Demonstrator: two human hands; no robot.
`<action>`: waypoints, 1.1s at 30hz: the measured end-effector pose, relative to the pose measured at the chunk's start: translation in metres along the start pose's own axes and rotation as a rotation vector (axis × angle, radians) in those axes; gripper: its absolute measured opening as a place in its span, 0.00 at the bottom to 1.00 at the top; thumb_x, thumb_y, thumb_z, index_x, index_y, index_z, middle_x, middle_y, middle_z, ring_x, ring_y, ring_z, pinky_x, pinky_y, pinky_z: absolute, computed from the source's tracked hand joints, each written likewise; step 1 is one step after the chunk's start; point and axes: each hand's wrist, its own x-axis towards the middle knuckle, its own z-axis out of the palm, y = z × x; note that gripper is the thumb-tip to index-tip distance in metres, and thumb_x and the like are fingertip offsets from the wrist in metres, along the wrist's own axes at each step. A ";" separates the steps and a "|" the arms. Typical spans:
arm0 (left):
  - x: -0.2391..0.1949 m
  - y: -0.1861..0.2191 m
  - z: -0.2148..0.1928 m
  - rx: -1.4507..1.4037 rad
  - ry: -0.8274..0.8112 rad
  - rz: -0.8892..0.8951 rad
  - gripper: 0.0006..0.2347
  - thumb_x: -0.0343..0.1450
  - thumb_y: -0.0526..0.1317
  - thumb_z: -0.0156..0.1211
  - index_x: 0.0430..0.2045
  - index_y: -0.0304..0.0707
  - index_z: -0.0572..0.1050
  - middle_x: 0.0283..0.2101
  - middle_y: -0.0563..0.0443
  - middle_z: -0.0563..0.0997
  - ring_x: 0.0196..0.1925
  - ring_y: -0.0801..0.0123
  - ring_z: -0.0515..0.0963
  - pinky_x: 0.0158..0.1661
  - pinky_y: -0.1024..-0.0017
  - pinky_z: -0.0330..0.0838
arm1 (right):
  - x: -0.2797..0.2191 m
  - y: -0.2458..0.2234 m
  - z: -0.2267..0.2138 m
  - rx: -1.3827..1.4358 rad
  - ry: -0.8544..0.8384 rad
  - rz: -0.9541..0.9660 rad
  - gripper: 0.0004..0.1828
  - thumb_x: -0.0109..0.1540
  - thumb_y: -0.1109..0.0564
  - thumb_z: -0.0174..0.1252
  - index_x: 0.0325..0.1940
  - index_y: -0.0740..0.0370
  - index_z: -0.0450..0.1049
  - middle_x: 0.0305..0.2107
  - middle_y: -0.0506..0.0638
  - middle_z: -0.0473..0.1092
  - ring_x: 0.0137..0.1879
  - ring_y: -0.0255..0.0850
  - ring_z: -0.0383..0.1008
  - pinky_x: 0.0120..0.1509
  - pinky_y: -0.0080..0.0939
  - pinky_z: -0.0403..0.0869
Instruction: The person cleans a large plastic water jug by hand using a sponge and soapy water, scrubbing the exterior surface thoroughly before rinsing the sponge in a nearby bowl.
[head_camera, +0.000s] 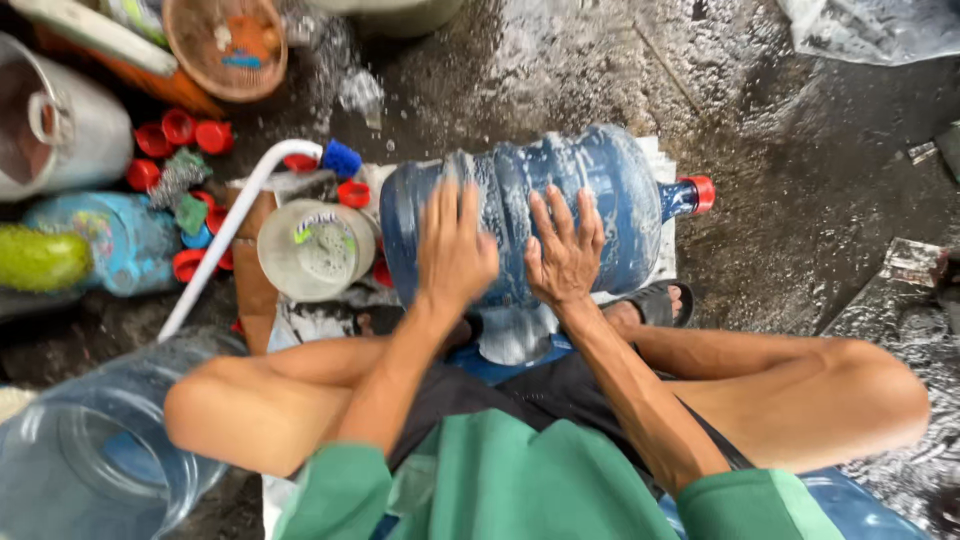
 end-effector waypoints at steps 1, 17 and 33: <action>0.014 -0.037 0.037 -0.004 0.007 -0.013 0.26 0.58 0.32 0.52 0.53 0.26 0.65 0.54 0.26 0.65 0.57 0.37 0.65 0.54 0.48 0.60 | -0.002 0.000 0.000 0.000 -0.005 -0.014 0.26 0.63 0.45 0.35 0.63 0.44 0.67 0.60 0.45 0.63 0.68 0.53 0.53 0.68 0.51 0.52; 0.052 -0.054 0.130 0.035 -0.049 -0.115 0.17 0.59 0.40 0.48 0.38 0.28 0.71 0.38 0.33 0.73 0.42 0.43 0.74 0.45 0.52 0.66 | -0.019 0.000 -0.002 -0.019 -0.018 0.007 0.34 0.59 0.34 0.38 0.65 0.45 0.63 0.62 0.45 0.59 0.70 0.55 0.49 0.69 0.52 0.50; 0.102 -0.077 0.236 -0.166 -0.010 0.008 0.16 0.56 0.46 0.51 0.15 0.28 0.76 0.18 0.31 0.76 0.25 0.39 0.78 0.29 0.48 0.69 | -0.020 -0.006 -0.005 -0.017 0.010 0.020 0.42 0.49 0.30 0.50 0.64 0.49 0.64 0.61 0.47 0.60 0.69 0.56 0.52 0.68 0.54 0.52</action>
